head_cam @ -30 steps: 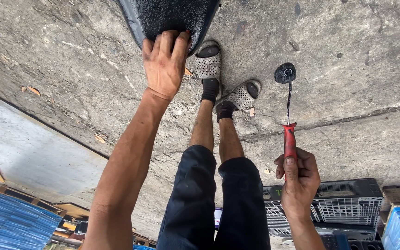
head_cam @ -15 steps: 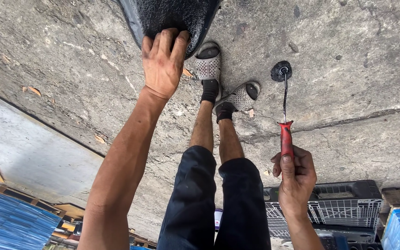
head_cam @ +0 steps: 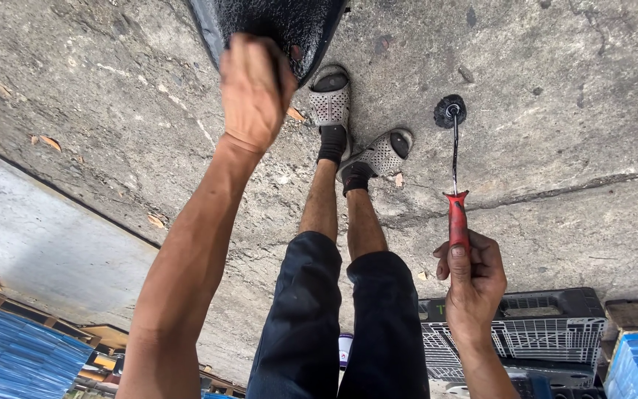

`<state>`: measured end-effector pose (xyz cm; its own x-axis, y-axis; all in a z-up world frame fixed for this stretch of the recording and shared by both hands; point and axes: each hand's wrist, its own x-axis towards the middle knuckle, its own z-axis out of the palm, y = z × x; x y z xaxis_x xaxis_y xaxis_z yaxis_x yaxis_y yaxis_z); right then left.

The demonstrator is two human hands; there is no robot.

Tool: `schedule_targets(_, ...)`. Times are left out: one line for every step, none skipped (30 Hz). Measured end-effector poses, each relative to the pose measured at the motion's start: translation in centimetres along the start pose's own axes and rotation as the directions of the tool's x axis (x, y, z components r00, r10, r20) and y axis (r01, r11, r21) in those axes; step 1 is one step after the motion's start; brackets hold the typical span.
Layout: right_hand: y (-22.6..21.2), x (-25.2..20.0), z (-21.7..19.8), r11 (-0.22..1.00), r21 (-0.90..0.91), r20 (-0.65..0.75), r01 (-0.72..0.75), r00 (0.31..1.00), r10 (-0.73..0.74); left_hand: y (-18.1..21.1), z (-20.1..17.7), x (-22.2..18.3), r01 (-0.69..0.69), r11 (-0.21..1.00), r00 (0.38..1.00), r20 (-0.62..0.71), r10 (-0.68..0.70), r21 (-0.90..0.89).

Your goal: Painting metal dock bollards with black paint using a roller and a brush.

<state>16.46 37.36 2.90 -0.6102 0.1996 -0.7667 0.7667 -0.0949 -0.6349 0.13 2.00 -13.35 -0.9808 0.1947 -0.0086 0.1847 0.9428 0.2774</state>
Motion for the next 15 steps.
schedule_targets(0.0,-0.1,0.0,1.000,-0.002,0.008,0.009,1.000,-0.009,-0.3,-0.6,0.2,0.018,0.996,0.997,-0.076,-0.024,-0.083)
schedule_targets(0.1,-0.2,0.1,1.000,-0.005,0.006,0.007,1.000,-0.007,-0.4,-1.9,0.7,0.020,0.996,0.997,-0.074,-0.026,-0.087)
schedule_targets(0.1,-0.1,0.3,0.999,-0.035,0.019,0.025,1.000,-0.025,-0.6,-3.2,1.2,0.108,0.968,0.972,-0.181,-0.151,-0.227)
schedule_targets(0.1,-0.2,0.4,0.997,-0.066,0.033,0.044,0.999,-0.042,-0.8,-4.5,1.7,0.167,0.912,0.920,-0.273,-0.281,-0.374)
schedule_targets(0.3,0.2,0.6,0.996,-0.068,0.048,0.051,0.998,-0.048,-1.4,-5.2,0.5,0.174,0.914,0.915,-0.283,-0.288,-0.367)
schedule_targets(0.3,0.7,0.8,0.976,-0.176,0.084,0.129,0.990,-0.116,-2.0,-5.8,-0.7,0.212,0.904,0.894,-0.299,-0.333,-0.372)
schedule_targets(0.4,0.9,1.2,0.939,-0.276,0.112,0.205,0.977,-0.180,-2.8,-6.2,-1.4,0.240,0.891,0.876,-0.308,-0.370,-0.386)
schedule_targets(1.3,1.5,1.6,0.938,-0.275,0.113,0.210,0.976,-0.185,-3.6,-6.1,-4.9,0.237,0.892,0.875,-0.313,-0.368,-0.386)
schedule_targets(2.2,2.0,1.8,0.884,-0.371,0.154,0.283,0.958,-0.243,-4.4,-6.0,-8.5,0.344,0.894,0.861,-0.283,-0.423,-0.287)
schedule_targets(3.2,2.5,2.1,0.814,-0.460,0.199,0.354,0.935,-0.294,-5.2,-5.8,-12.1,0.444,0.877,0.840,-0.258,-0.478,-0.181)
schedule_targets(3.4,3.1,2.7,0.812,-0.462,0.205,0.357,0.933,-0.294,-4.0,-7.1,-14.1,0.449,0.875,0.836,-0.260,-0.483,-0.182)
schedule_targets(3.6,3.7,3.3,0.771,-0.500,0.239,0.395,0.918,-0.316,-2.7,-8.3,-16.1,0.517,0.846,0.818,-0.216,-0.534,-0.134)
schedule_targets(3.9,4.3,3.9,0.726,-0.537,0.271,0.431,0.902,-0.335,-1.5,-9.5,-18.2,0.579,0.811,0.793,-0.172,-0.584,-0.085)
schedule_targets(3.5,4.1,4.8,0.721,-0.540,0.275,0.434,0.901,-0.336,-1.5,-9.2,-23.1,0.583,0.808,0.790,-0.174,-0.589,-0.089)
schedule_targets(3.0,4.2,5.8,0.694,-0.535,0.299,0.482,0.876,-0.378,-1.6,-8.8,-27.9,0.708,0.705,0.705,-0.033,-0.709,-0.043)
